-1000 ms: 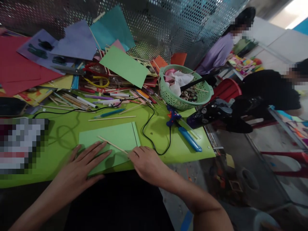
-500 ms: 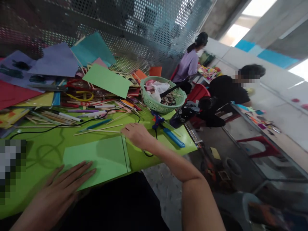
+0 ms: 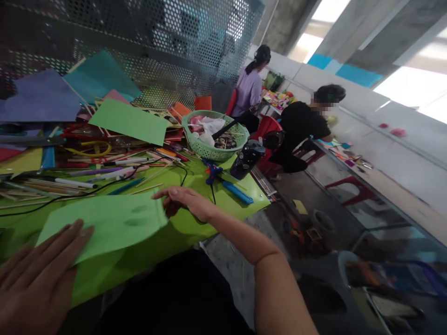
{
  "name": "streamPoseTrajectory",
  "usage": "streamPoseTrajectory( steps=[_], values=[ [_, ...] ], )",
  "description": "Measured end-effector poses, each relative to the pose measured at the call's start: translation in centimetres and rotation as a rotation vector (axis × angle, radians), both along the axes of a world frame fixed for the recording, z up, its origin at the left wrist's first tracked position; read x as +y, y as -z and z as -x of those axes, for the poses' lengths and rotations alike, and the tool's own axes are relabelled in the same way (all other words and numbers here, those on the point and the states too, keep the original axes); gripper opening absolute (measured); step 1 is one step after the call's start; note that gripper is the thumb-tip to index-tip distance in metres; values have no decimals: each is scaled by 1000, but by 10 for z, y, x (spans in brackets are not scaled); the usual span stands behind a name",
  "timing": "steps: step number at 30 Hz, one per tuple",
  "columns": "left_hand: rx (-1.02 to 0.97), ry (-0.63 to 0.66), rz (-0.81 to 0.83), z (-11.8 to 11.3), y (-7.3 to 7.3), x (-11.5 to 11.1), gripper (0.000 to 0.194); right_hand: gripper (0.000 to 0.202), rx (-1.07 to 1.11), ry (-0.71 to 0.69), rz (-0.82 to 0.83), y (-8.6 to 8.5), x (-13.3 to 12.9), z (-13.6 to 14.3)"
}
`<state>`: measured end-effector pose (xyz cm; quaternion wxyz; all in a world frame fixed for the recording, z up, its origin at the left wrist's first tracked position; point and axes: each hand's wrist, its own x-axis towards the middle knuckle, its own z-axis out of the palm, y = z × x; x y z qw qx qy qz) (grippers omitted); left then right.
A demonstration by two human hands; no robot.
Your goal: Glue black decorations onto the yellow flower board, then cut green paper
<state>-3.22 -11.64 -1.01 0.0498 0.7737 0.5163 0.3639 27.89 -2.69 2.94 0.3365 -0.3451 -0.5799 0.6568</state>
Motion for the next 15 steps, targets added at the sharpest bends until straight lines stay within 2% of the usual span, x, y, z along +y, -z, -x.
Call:
streamPoseTrajectory(
  steps=[3, 8, 10, 12, 14, 15],
  values=[
    [133, 14, -77, -15, 0, 13, 69, 56, 115, 96, 17, -6, -7, -1],
    [235, 127, -124, -26, 9, 34, 70, 90, 220, 247, 10, -14, -10, -6],
    [237, 193, -92, -27, 9, 44, 66, 96, 205, 299, -29, -15, -11, -11],
    [218, 278, -32, -28, 2, 55, 68, 98, 174, 352, -77, -16, -14, -17],
    [156, 361, 50, -31, -13, 66, 78, 98, 143, 386, -113, -16, -21, -24],
    [110, 341, 94, -33, -23, 72, 78, 98, 126, 385, -122, -17, -26, -27]
  ],
)
